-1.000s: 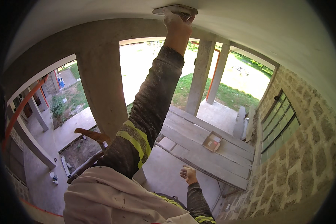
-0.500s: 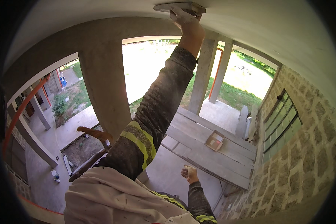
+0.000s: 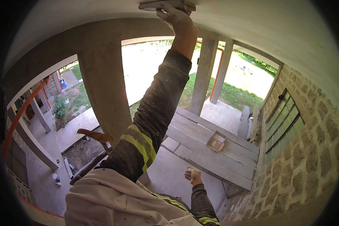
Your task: The person uses a hand trowel to smooth a white plastered ceiling surface. They repeatedly glide the trowel across the ceiling in overlapping strokes, moving along the length of the ceiling while standing on scaffolding.
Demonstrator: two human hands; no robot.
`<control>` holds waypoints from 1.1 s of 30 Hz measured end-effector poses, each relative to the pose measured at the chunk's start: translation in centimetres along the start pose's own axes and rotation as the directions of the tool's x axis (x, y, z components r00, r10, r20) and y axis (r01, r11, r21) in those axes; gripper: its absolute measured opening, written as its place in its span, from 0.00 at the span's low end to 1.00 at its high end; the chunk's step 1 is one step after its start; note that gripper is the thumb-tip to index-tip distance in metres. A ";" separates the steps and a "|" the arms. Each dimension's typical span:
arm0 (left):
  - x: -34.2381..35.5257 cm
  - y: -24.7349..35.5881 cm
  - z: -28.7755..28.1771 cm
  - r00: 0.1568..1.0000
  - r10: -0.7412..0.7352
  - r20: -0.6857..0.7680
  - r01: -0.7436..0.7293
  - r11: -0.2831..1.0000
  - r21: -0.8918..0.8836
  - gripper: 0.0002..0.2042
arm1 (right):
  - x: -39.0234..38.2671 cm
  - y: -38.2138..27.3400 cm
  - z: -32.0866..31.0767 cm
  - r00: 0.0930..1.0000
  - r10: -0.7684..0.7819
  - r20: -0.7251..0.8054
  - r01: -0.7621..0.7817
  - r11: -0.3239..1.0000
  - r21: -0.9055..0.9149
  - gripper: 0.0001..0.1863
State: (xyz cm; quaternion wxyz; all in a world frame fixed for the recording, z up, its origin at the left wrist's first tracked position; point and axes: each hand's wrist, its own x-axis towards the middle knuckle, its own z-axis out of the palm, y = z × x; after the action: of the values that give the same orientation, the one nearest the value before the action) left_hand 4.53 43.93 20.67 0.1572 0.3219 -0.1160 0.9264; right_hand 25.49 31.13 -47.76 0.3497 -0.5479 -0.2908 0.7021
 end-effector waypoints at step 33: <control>-6.0 4.1 4.7 0.997 -0.071 -0.002 0.071 0.997 -0.001 0.33 | -0.2 1.7 -1.4 1.000 -0.006 -0.005 0.006 0.999 0.044 0.20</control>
State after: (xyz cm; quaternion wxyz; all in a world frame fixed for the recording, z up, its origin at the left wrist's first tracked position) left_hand 10.15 37.38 19.96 0.1901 0.3248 -0.1047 0.9205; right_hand 26.59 29.98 -49.30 0.3647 -0.5407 -0.2761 0.7060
